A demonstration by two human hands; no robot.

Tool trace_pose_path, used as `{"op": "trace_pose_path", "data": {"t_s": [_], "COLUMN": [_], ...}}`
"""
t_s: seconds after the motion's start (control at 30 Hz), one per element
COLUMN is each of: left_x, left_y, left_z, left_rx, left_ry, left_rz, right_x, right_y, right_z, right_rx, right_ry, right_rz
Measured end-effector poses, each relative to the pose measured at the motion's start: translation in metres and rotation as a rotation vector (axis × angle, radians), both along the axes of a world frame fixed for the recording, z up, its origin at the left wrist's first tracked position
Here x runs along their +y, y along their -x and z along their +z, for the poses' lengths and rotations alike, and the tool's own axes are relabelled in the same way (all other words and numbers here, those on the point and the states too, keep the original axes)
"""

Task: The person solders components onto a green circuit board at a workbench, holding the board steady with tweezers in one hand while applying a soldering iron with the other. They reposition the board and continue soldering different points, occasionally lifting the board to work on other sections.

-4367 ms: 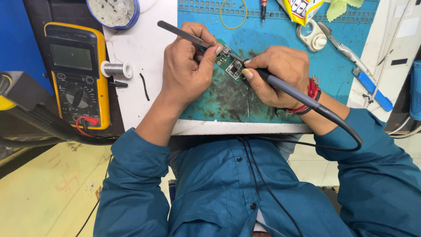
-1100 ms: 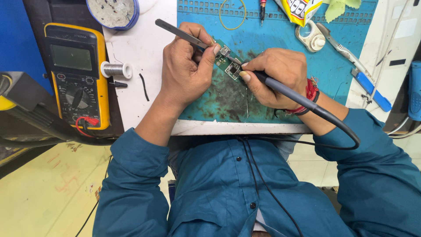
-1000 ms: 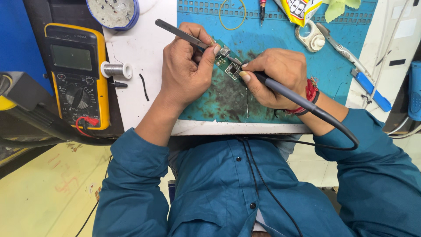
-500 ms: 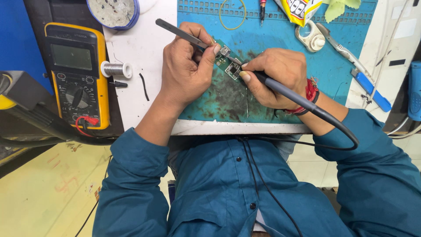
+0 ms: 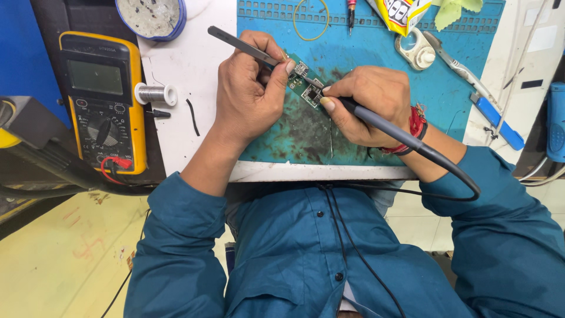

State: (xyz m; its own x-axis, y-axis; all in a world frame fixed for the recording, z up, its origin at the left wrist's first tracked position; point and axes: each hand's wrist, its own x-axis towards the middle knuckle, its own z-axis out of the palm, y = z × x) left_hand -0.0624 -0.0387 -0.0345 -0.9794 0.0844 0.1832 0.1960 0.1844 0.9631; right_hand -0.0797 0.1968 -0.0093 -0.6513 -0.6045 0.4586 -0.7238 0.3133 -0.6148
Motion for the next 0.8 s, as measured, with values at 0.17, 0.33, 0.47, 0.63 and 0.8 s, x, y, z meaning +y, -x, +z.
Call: {"op": "trace_pose_path", "data": {"t_s": [0.17, 0.33, 0.47, 0.63, 0.8], "left_x": [-0.0005, -0.0004, -0.0008, -0.0009, 0.0001], "left_y": [-0.0008, -0.0002, -0.0004, -0.0006, -0.0007], "left_z": [-0.0004, -0.0006, 0.0000, -0.0002, 0.0009], "left_rx": [0.002, -0.005, -0.009, 0.000, -0.018], "left_ry": [-0.001, -0.003, 0.016, 0.000, 0.001], "left_rz": [-0.001, -0.001, 0.002, 0.000, 0.004], "right_x": [0.0000, 0.0002, -0.0003, 0.0000, -0.0008], "right_y": [-0.0005, -0.0009, -0.0011, -0.0014, -0.0008], "right_z": [-0.0006, -0.0017, -0.0025, -0.0028, -0.0009], "right_rx": [0.005, 0.002, 0.002, 0.001, -0.008], "right_ry": [-0.007, -0.007, 0.000, -0.005, -0.010], "right_rz": [-0.009, -0.013, -0.014, -0.021, -0.011]}}
